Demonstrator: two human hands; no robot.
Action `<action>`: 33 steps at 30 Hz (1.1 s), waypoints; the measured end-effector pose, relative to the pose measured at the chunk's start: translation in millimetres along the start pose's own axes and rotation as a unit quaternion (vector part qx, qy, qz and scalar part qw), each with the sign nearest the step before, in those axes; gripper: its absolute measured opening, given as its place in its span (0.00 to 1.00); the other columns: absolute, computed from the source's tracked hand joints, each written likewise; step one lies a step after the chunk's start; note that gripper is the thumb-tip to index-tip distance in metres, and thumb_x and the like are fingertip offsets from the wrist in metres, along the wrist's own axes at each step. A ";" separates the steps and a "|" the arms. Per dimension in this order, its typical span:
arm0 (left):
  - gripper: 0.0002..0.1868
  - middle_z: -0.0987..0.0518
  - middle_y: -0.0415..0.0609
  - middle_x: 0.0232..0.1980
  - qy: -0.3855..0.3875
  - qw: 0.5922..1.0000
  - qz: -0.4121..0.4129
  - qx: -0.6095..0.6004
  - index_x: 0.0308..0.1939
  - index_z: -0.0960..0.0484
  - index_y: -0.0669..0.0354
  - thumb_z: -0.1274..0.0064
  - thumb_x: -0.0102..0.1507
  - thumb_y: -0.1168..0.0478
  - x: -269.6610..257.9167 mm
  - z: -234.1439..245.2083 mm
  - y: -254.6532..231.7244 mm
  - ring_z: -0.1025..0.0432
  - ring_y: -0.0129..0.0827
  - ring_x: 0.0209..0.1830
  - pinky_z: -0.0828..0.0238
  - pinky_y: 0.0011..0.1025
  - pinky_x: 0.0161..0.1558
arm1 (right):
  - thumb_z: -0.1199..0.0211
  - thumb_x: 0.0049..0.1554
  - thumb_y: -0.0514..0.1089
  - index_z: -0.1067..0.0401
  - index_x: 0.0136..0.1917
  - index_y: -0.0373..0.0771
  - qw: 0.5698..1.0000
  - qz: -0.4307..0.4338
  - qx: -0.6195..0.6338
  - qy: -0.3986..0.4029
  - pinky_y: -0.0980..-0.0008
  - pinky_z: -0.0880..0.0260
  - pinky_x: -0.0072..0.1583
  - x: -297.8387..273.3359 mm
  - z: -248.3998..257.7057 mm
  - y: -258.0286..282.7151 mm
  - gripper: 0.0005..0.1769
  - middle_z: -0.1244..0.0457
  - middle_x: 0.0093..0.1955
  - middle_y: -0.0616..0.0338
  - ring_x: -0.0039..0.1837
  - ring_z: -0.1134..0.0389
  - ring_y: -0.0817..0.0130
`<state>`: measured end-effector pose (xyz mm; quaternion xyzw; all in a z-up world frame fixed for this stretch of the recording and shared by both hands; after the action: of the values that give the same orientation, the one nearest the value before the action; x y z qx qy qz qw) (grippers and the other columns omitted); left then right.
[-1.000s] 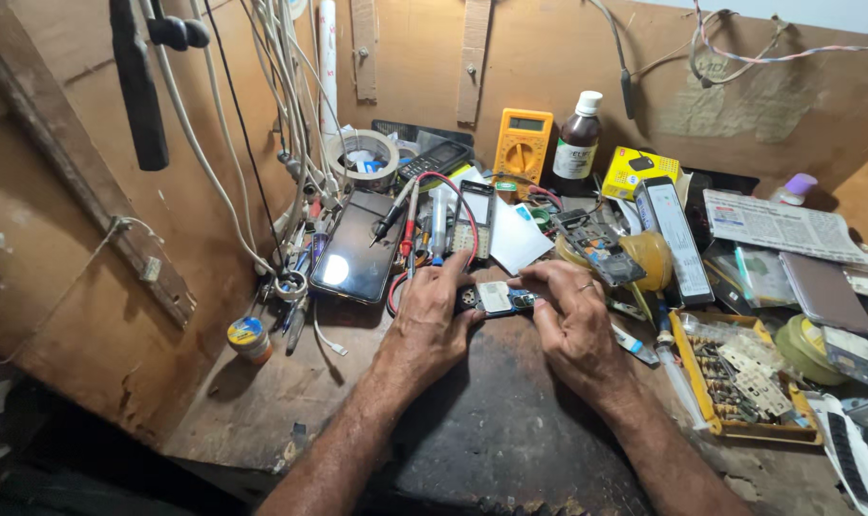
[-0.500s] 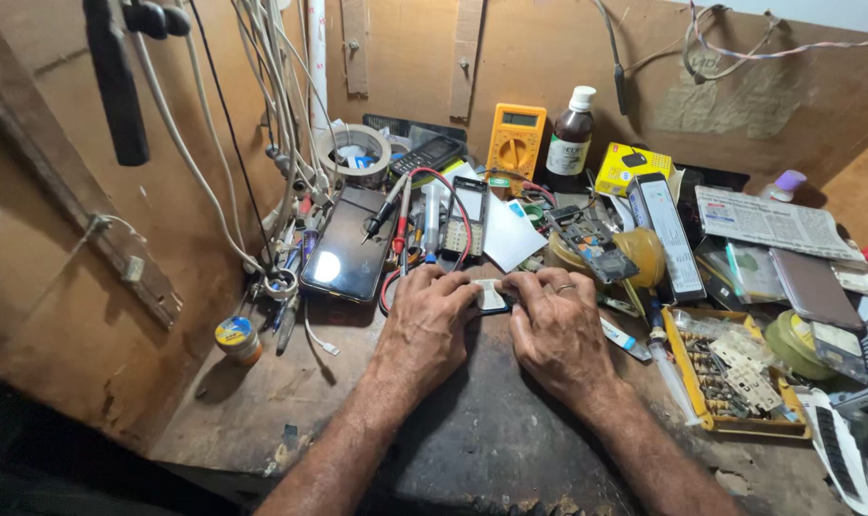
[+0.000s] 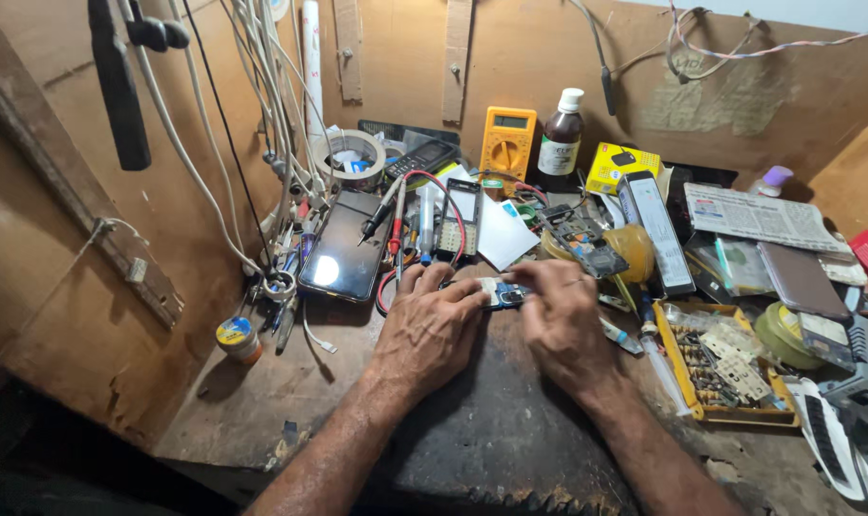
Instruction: The person disassembles a feature phone, removes the battery, and reassembles the device. They then connect a charging cable and use multimeter probes to test the battery terminals. The phone is handled throughout the process on a cluttered workbench.
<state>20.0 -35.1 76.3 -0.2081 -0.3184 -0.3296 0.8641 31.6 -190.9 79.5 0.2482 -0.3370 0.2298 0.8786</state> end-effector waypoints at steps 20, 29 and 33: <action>0.09 0.19 0.45 0.51 0.014 0.999 0.013 -0.026 0.46 0.17 0.56 0.47 0.64 0.61 -3.4 -6.2 4.9 0.31 0.44 0.59 0.43 0.46 0.63 | 0.41 0.52 0.34 0.21 0.44 0.36 0.993 -0.069 -0.097 -0.015 0.57 0.34 0.58 -26.8 31.2 -10.0 0.09 0.31 0.46 0.53 0.51 0.35 0.54; 0.27 0.21 0.57 0.57 -0.020 0.998 0.037 -0.051 0.61 0.26 0.69 0.43 0.60 0.61 -3.2 -3.0 9.6 0.30 0.49 0.59 0.40 0.45 0.61 | 0.30 0.51 0.51 0.21 0.43 0.38 0.972 -0.185 -0.120 0.087 0.53 0.36 0.59 -30.1 12.7 -32.7 0.14 0.32 0.46 0.52 0.56 0.36 0.54; 0.29 0.20 0.58 0.47 0.033 0.995 0.086 -0.043 0.63 0.27 0.69 0.41 0.60 0.60 -2.3 -10.0 14.6 0.29 0.48 0.53 0.37 0.43 0.57 | 0.29 0.51 0.52 0.22 0.42 0.38 0.973 -0.194 -0.099 0.079 0.54 0.36 0.60 -32.6 13.2 -37.1 0.14 0.32 0.47 0.53 0.57 0.37 0.54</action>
<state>33.1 -29.6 65.3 -0.2612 -0.2565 -0.2744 0.8892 24.8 -235.1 54.6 0.2017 -0.2334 0.0394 0.9504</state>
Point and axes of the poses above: each hand's wrist, its own x-axis towards the middle knuckle, its own z-axis out of the back of the hand, y = z × x, the point moved 7 cm from there along x, towards the middle knuckle
